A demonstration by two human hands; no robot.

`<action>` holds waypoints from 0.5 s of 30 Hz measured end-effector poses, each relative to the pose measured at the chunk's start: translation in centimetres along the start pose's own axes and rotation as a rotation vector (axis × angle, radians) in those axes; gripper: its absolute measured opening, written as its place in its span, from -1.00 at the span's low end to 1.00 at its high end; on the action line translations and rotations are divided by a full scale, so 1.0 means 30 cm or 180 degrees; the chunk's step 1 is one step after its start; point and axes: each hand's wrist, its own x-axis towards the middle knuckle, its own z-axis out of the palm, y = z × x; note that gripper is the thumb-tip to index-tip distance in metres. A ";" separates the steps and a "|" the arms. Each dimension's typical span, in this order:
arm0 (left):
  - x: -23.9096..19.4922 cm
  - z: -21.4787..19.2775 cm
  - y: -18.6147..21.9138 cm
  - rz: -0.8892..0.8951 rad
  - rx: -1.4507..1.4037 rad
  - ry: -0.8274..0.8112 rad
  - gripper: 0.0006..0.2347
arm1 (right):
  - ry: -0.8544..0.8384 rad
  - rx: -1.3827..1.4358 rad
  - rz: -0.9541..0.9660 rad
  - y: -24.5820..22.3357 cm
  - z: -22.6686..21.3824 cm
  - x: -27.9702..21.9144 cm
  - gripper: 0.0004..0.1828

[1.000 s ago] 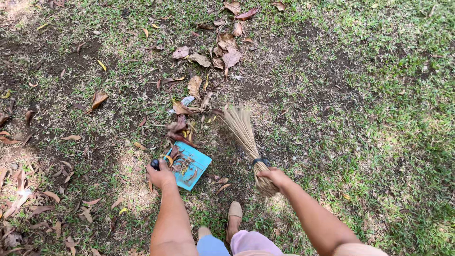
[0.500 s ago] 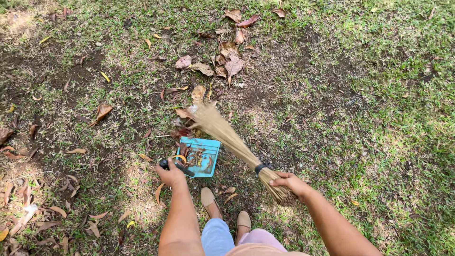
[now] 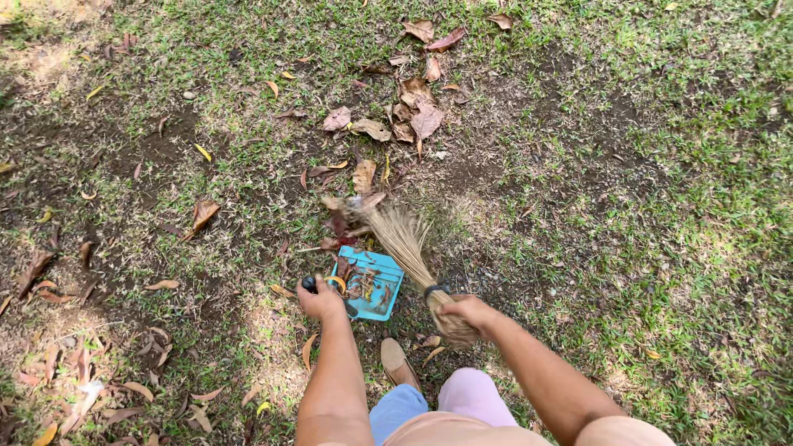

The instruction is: The person sweeps dry leaves on a grassy lawn into a blue dustpan using a traditional straw broom. The person repeatedly sweeps small piles of leaves into the dustpan, gradually clearing the area.

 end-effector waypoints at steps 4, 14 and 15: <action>0.060 0.018 0.016 0.0454 0.0757 0.0103 -0.72 | 0.0161 0.0218 0.0124 -0.059 -0.190 -0.221 -0.48; 0.065 0.137 0.048 0.0554 0.1375 0.0343 -0.61 | 0.0657 0.0192 0.0136 -0.172 -0.108 0.084 -0.52; 0.063 0.143 0.051 0.0576 0.1329 0.0380 -0.61 | 0.0584 -0.0236 -0.0003 -0.160 -0.085 0.107 -0.51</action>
